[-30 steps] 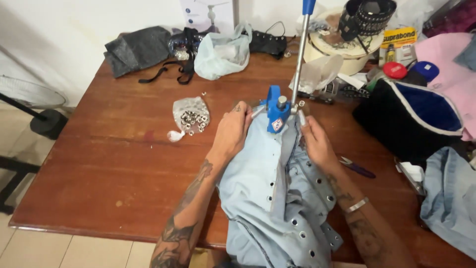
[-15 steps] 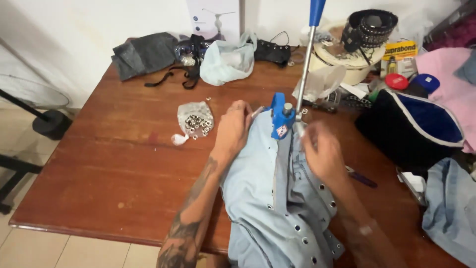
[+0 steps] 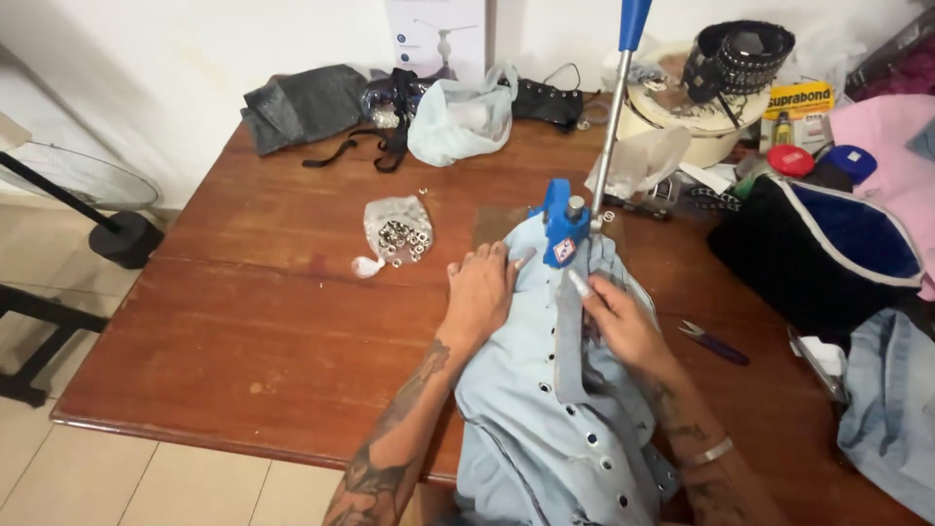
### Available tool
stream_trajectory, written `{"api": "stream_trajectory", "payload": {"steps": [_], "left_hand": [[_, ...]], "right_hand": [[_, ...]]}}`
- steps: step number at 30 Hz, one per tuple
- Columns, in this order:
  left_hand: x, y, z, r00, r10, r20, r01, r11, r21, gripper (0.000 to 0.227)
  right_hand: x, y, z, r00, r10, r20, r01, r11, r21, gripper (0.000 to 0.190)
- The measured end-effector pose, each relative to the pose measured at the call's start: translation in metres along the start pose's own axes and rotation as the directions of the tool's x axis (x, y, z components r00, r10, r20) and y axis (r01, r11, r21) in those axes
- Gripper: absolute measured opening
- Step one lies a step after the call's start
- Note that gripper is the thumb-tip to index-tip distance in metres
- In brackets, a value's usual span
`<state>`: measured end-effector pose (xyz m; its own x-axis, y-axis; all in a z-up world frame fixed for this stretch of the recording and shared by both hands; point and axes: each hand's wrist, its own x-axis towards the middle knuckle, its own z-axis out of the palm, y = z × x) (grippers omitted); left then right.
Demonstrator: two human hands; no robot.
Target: The person uses a manual riveting tool to attach metal eyelets to a light blue denim garment. They repeatedly position the fabric under the tool, insert the eyelets, and pull the handle to secure them in place.
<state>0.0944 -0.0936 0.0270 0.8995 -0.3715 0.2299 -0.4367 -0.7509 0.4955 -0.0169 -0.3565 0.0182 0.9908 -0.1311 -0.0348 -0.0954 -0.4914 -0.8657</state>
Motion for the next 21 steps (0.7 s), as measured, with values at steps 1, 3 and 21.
{"api": "stream_trajectory", "payload": {"steps": [1, 3, 21], "left_hand": [[0.002, 0.0, -0.003, 1.0, 0.003, 0.003, -0.003, 1.0, -0.002, 0.05], [0.01, 0.0, -0.009, 0.999, 0.026, -0.046, -0.028, 0.999, -0.04, 0.034], [0.036, -0.035, -0.014, 0.991, 0.113, -0.077, -0.116, 0.993, -0.039, 0.031]], "right_hand": [[0.007, 0.004, -0.001, 1.0, 0.003, -0.003, -0.003, 1.0, 0.0, 0.029], [0.023, 0.01, -0.003, 1.0, -0.018, -0.02, 0.018, 1.0, -0.003, 0.032], [0.031, -0.02, 0.016, 0.988, -0.021, -0.151, -0.02, 0.964, -0.267, 0.034]]}}
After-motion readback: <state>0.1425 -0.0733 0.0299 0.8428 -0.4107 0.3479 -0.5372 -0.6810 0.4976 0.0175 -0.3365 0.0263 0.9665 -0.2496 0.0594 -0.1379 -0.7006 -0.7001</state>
